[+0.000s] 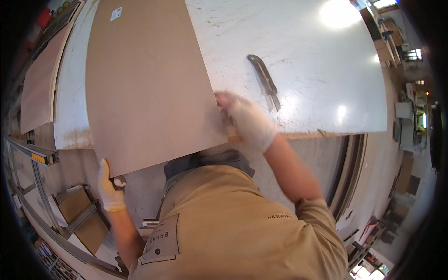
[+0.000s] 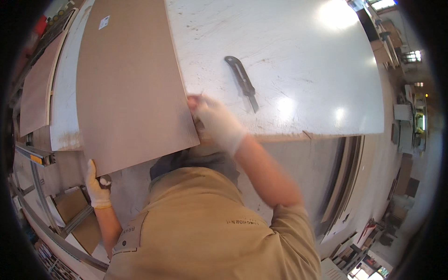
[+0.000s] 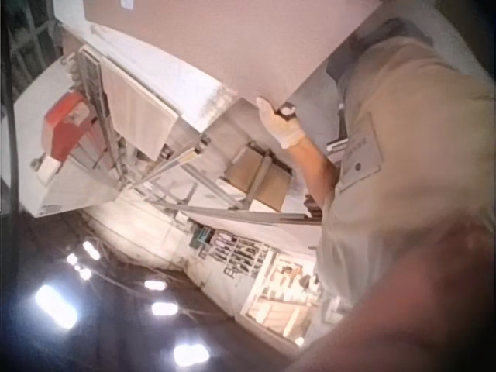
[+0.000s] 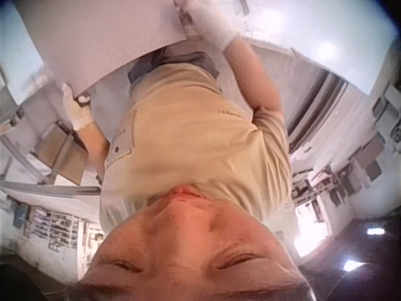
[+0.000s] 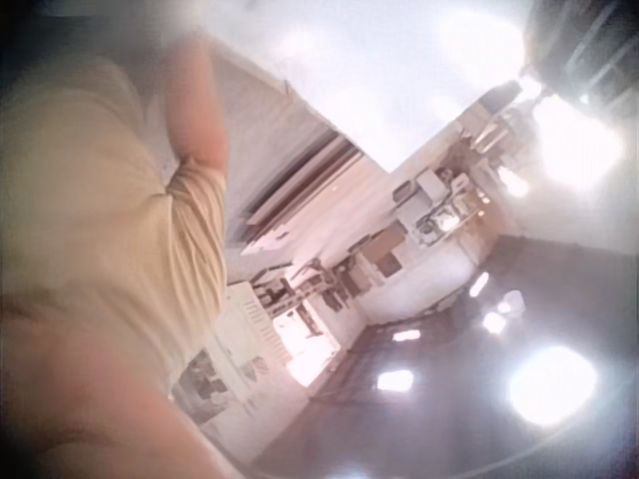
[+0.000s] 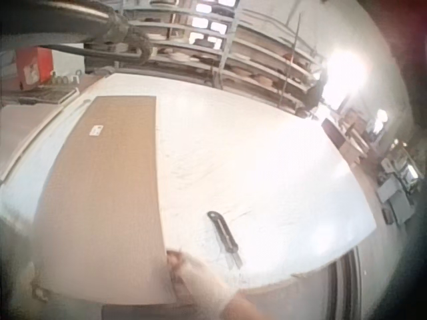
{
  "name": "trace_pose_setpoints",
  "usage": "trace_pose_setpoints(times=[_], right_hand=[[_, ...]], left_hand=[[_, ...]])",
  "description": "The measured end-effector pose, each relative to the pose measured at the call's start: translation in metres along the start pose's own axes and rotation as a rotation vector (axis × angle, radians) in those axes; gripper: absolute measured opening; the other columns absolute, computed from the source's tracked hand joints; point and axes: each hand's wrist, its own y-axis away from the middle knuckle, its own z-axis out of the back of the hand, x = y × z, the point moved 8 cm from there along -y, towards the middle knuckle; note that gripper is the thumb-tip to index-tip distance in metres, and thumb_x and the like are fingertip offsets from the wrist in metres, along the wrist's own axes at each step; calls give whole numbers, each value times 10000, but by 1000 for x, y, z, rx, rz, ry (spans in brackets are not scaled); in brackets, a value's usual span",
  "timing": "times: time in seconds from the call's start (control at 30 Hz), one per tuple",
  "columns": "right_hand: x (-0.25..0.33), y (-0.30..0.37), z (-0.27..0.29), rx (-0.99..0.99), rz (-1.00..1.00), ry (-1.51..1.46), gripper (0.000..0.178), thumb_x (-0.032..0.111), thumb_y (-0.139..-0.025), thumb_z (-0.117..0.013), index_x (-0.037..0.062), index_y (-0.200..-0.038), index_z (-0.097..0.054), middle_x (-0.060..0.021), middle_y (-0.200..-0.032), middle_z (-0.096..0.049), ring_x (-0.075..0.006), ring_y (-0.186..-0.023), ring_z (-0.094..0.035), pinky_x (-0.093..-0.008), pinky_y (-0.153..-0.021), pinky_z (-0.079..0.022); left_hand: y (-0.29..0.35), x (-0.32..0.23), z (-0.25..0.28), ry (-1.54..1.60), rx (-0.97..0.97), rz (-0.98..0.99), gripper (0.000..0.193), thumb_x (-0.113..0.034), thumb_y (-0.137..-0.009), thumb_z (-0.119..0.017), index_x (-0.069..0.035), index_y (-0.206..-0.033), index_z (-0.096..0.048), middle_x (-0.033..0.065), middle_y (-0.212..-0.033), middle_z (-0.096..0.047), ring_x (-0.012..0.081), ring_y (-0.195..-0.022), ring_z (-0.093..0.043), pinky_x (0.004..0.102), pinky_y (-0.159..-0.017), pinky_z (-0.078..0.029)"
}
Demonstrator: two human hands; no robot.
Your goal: The person unpacks flat-pack furniture components from cardboard, removes protective paper, and assembles parts using a utility knife and a heat gun. They apply edge banding to a board and stack finished pieces on a workbench.
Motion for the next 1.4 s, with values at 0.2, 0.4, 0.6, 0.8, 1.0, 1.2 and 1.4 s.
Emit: trace_pose_setpoints(times=[0.2,0.4,0.6,0.8,1.0,1.2,1.4], right_hand=[[46,-40,8,366,-25,-419,361,210,-951,-729,17,-1251,-673,-133,-1128,-718,-243,-1031,-715,-385,-958,-589],[48,-9,52,354,201,-510,218,104,-860,-683,23,-1062,-690,-99,-1026,-697,-248,-962,-702,-373,-878,-588],[67,74,171,172,176,-683,215,127,-814,-660,33,-1007,-673,-91,-961,-644,-228,-841,-631,-391,-799,-573],[27,134,338,-45,277,-737,629,96,-815,-633,-43,-1424,-560,-188,-1244,-666,-296,-1058,-682,-431,-925,-590],[10,206,502,-219,428,-758,635,90,-868,-584,-56,-1481,-510,-202,-1306,-657,-293,-1115,-681,-404,-959,-588],[13,269,696,-507,568,-732,601,114,-936,-554,-11,-1522,-511,-183,-1308,-672,-246,-1154,-679,-371,-958,-582],[54,326,871,-1013,433,212,479,201,-1020,-536,64,-1475,-594,-179,-1437,-653,-297,-1268,-649,-398,-1060,-513]], left_hand=[[69,-38,-42,-38,227,-79,391,-412,-1087,-585,-31,-1077,-675,57,-605,-604,174,-404,-500,321,-400,-416],[97,-33,-63,98,309,-393,500,-340,-1117,-493,94,-1341,-599,199,-1274,-689,254,-1087,-699,396,-884,-597],[142,-9,-169,212,702,-317,495,-312,-1106,-494,70,-1410,-573,215,-1425,-643,273,-1183,-690,390,-1005,-574],[158,29,-323,95,1010,-208,539,-295,-1038,-537,63,-1441,-555,196,-1387,-659,290,-1195,-678,417,-1028,-544],[247,94,-532,33,1018,-36,446,-255,-1031,-566,68,-1336,-609,184,-1296,-694,252,-1139,-699,382,-958,-577],[313,173,-685,39,1044,80,410,-245,-1031,-584,54,-1309,-624,161,-1300,-689,225,-1170,-680,346,-975,-560],[381,215,-800,-301,814,-341,496,-320,-1043,-613,42,-1381,-599,183,-1327,-682,264,-1192,-672,394,-1033,-525]])
